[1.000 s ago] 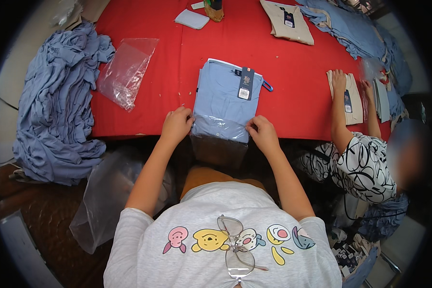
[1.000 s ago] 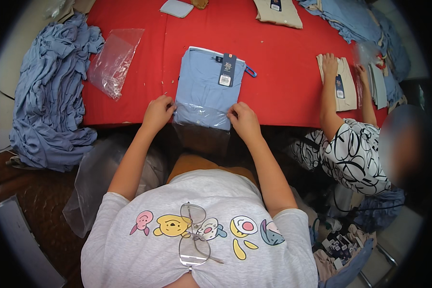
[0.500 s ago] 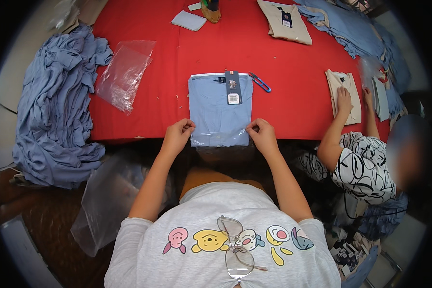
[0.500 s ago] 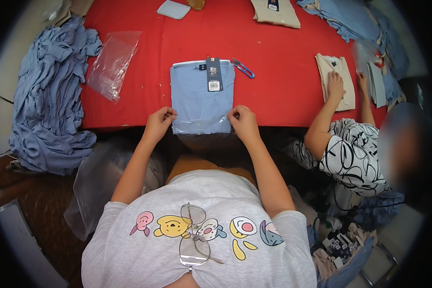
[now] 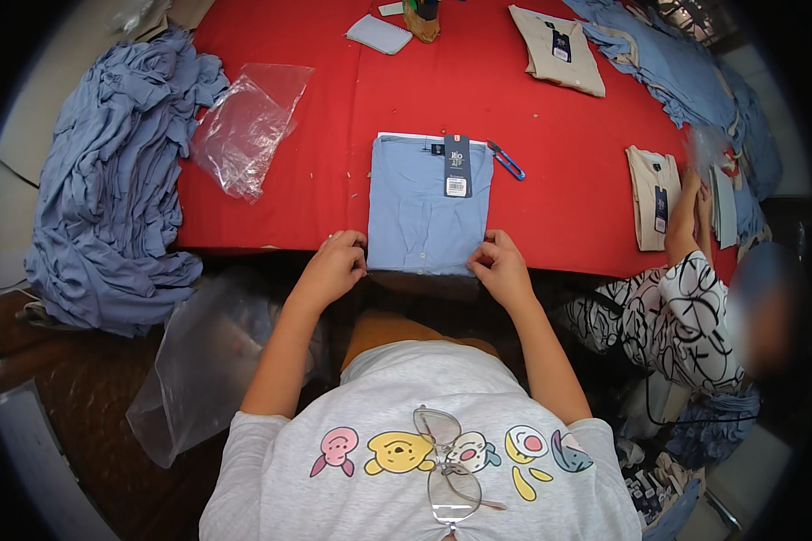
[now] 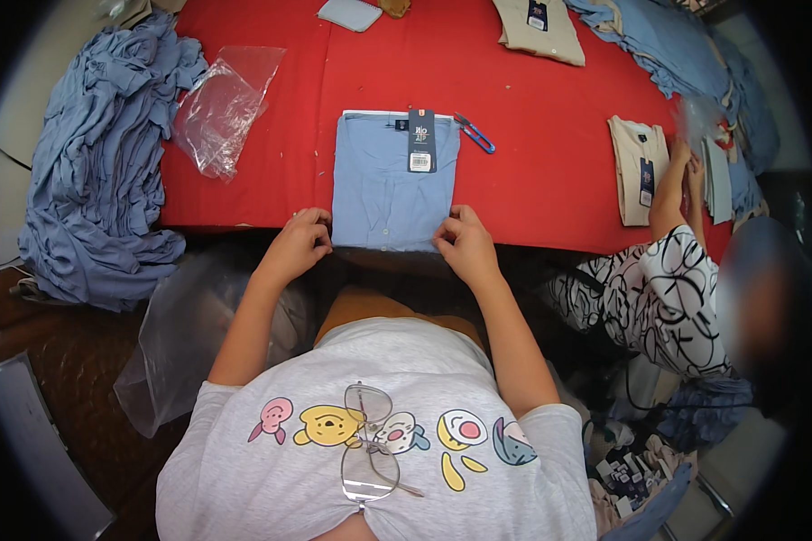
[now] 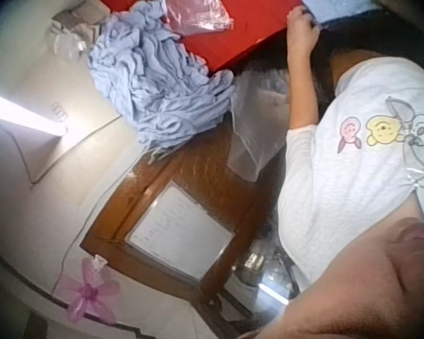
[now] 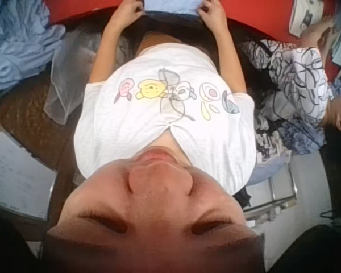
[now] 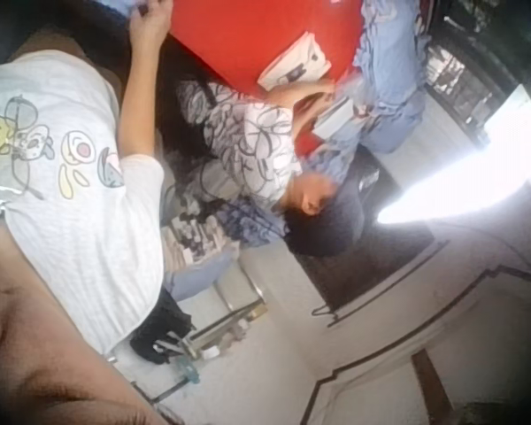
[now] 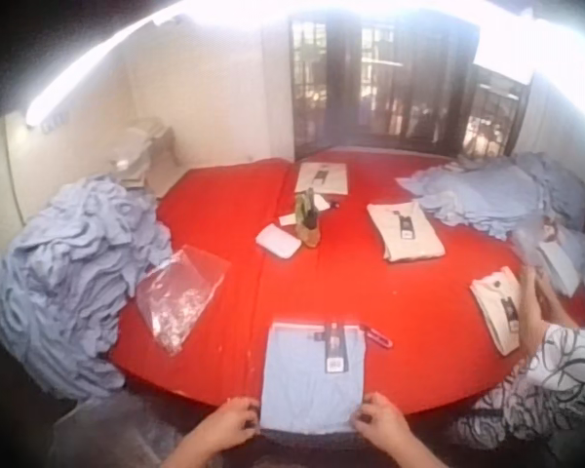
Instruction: The person places folded shirts into plastic bags, seals the bags by hand, and stacks the completed packages on a table.
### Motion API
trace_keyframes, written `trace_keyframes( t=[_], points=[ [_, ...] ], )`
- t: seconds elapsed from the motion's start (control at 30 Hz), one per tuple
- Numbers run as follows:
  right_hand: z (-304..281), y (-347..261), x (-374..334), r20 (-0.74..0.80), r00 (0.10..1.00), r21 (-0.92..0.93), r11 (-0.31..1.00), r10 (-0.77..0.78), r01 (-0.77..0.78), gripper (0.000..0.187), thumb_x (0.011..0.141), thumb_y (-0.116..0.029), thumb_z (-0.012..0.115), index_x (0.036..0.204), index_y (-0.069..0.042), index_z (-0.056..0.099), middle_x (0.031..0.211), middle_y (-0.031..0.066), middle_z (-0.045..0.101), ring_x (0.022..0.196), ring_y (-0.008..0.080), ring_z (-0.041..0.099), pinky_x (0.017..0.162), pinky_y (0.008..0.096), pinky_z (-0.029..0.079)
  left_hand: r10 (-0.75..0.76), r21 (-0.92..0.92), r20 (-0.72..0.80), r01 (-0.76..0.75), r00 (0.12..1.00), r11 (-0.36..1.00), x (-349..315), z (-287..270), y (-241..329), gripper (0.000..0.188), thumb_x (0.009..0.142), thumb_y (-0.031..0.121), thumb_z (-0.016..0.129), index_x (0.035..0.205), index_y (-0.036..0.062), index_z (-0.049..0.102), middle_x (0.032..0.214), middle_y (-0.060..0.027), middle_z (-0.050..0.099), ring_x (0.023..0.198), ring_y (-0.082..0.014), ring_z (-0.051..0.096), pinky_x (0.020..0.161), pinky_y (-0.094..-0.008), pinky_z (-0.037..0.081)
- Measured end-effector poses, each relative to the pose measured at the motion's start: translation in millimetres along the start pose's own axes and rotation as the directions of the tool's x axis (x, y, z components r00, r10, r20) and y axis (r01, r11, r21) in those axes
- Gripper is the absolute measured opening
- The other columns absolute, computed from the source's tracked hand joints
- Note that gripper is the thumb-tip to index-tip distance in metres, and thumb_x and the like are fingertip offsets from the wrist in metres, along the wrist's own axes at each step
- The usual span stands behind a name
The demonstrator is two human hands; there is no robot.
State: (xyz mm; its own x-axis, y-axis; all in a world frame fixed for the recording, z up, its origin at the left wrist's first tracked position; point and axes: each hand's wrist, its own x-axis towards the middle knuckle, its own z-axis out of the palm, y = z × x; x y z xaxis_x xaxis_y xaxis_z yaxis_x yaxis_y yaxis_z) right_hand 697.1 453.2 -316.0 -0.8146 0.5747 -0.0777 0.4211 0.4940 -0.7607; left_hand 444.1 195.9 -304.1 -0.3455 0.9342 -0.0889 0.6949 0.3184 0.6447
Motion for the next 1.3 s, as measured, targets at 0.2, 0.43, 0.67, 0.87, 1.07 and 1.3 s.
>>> trace_keyframes(
  t=[0.2,0.43,0.67,0.87,1.07,1.3],
  points=[
    [3,-13,-1,0.007,0.997,-0.020,0.997,0.080,-0.080,0.015,0.085,-0.005,0.082,0.096,0.001,0.074,0.133,0.0169,0.065,0.107,0.0322,0.071,0.089,0.0384,0.059,0.112,0.197,-0.172,-0.077,0.979,0.977,14,-12,5,0.008,0.082,0.001,0.080,0.084,-0.0009,0.073,0.116,-0.0114,0.071,0.113,-0.0339,0.065,0.104,-0.0461,0.049],
    [8,-12,-1,-0.156,0.988,-0.069,0.998,-0.014,0.003,0.012,0.084,-0.006,0.081,0.088,-0.003,0.070,0.153,0.0176,0.059,0.123,0.0326,0.067,0.093,0.0431,0.058,0.151,0.322,-0.129,-0.102,0.980,0.941,38,-23,10,0.005,0.086,0.002,0.075,0.088,-0.0015,0.073,0.116,-0.0108,0.071,0.113,-0.0322,0.065,0.105,-0.0462,0.048],
    [-5,5,19,-0.061,0.994,-0.116,0.990,-0.091,0.084,0.013,0.084,-0.003,0.082,0.087,0.000,0.070,0.161,0.0148,0.056,0.135,0.0339,0.062,0.102,0.0427,0.057,0.334,0.446,-0.136,-0.243,0.933,0.862,67,-2,7,0.008,0.090,0.000,0.067,0.093,-0.0045,0.072,0.137,-0.0169,0.065,0.127,-0.0352,0.062,0.116,-0.0485,0.046],
    [-10,15,38,-0.043,0.970,-0.165,0.959,-0.241,0.231,0.012,0.089,-0.004,0.077,0.092,0.000,0.067,0.151,0.0156,0.064,0.130,0.0361,0.063,0.102,0.0444,0.055,0.229,0.275,-0.132,-0.186,0.965,0.943,82,15,-18,0.020,0.090,-0.004,0.063,0.107,-0.0060,0.071,0.136,-0.0188,0.068,0.123,-0.0395,0.066,0.111,-0.0473,0.051],
    [-4,21,63,-0.072,0.985,-0.066,0.986,-0.155,0.150,0.013,0.092,-0.006,0.076,0.099,-0.001,0.066,0.131,0.0154,0.073,0.117,0.0361,0.066,0.097,0.0456,0.055,0.122,0.179,-0.255,-0.077,0.959,0.981,99,24,-19,0.021,0.089,-0.003,0.064,0.109,-0.0041,0.071,0.117,-0.0174,0.072,0.110,-0.0396,0.069,0.101,-0.0479,0.054],
    [-14,-20,136,-0.188,0.961,0.019,0.979,0.203,-0.203,0.056,0.086,-0.028,0.089,0.129,-0.002,0.065,0.115,0.0155,0.072,0.107,0.0324,0.071,0.086,0.0438,0.057,-0.013,0.052,-0.195,0.023,0.981,0.998,102,8,-12,0.015,0.087,0.000,0.072,0.102,-0.0041,0.069,0.104,-0.0168,0.069,0.094,-0.0389,0.069,0.090,-0.0456,0.056]
  ],
)
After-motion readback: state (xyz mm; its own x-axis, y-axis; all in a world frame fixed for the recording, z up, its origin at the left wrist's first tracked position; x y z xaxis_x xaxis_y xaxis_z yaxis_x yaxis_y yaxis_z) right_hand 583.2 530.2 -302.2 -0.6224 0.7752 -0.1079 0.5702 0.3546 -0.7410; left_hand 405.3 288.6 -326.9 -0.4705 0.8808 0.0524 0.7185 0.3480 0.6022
